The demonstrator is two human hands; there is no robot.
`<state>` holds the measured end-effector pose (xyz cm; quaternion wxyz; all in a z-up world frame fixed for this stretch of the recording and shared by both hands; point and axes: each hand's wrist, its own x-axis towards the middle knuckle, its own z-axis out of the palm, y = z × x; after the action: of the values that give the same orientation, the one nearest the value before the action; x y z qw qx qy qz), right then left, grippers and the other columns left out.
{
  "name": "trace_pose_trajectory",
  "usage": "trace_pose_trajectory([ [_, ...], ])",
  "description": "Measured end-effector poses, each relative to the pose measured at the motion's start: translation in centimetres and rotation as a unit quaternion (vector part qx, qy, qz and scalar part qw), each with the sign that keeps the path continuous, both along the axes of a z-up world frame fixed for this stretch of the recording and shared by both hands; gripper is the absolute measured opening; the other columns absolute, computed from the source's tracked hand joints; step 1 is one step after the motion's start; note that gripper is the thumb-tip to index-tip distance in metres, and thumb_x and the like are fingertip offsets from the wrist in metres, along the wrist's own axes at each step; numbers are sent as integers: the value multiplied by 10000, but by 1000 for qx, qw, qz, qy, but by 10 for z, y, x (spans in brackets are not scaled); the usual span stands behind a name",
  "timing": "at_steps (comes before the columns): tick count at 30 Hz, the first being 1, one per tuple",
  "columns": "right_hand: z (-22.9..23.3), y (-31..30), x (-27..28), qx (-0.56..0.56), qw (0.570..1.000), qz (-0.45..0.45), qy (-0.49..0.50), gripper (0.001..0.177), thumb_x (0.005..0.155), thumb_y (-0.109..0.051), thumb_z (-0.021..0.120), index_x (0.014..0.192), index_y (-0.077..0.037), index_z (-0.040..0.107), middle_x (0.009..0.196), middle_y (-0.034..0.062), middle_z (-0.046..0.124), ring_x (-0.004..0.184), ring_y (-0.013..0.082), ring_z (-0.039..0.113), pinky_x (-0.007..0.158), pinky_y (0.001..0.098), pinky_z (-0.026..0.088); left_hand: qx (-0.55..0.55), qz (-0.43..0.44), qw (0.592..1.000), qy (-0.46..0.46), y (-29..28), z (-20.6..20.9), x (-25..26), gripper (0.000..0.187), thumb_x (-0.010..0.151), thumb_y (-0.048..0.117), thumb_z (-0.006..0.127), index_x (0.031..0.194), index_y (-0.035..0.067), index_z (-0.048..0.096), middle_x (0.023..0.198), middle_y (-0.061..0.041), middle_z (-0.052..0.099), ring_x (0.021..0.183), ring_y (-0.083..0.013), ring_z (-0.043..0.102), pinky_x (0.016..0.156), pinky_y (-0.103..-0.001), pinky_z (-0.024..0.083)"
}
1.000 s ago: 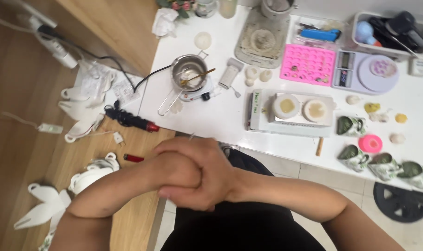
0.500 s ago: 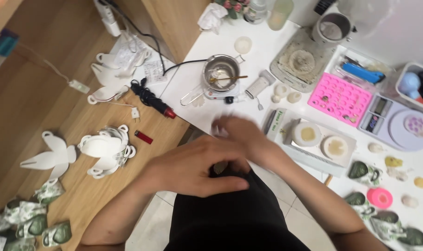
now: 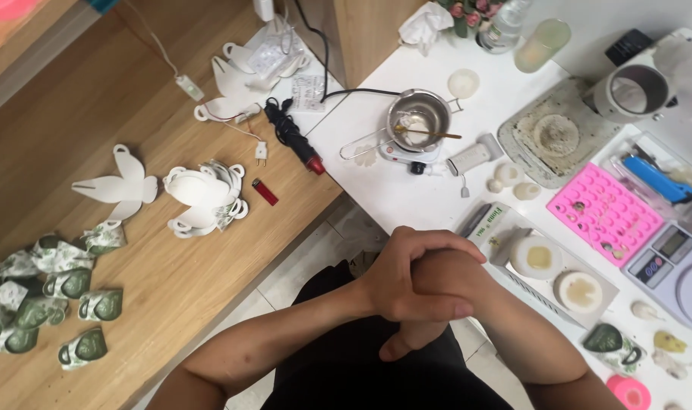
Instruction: Preparing and cleaning tools and materials for candle making at a workbench.
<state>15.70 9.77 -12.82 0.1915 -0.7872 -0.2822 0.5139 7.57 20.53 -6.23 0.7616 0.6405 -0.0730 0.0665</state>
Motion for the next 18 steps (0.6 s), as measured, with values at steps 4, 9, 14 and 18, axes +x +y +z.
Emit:
trace_pose_trajectory([
  [4, -54, 2, 25, -88, 958, 220, -159, 726, 756, -161, 827, 1404, -80, 510, 1519, 56, 444, 1438, 168, 377, 1147, 281, 279, -96, 40, 994, 35, -7, -13, -1, 557, 816, 296, 837, 1217, -61, 692, 1077, -140, 752, 1043, -161, 714, 1047, -319, 570],
  [9, -70, 25, 39, -186, 906, 270, -269, 486, 854, -131, 736, 1321, -42, 636, 1405, 122, 628, 1381, 172, 548, 1167, 287, 388, -59, 48, 997, 17, 12, -18, 3, 534, 834, 307, 836, 1216, -44, 709, 1096, -153, 769, 1053, -183, 731, 1018, -302, 576],
  [14, -133, 38, 135, 293, 924, 244, 18, 391, 904, -227, 692, 1220, 3, 687, 1255, 194, 716, 1177, 250, 670, 1051, 376, 494, 195, 262, 945, 32, 41, -22, -9, 400, 975, 262, 725, 1302, 38, 668, 1282, -161, 690, 1162, -248, 696, 980, -351, 571],
  [18, -110, 50, 197, 35, 892, -194, -406, 563, 991, -502, 693, 1282, -25, 627, 964, 245, 770, 1023, 373, 707, 867, 500, 542, 154, 326, 933, 5, 61, 69, -67, 248, 1061, 207, 670, 1237, 33, 688, 1207, -123, 722, 1162, -236, 718, 1059, -389, 578],
])
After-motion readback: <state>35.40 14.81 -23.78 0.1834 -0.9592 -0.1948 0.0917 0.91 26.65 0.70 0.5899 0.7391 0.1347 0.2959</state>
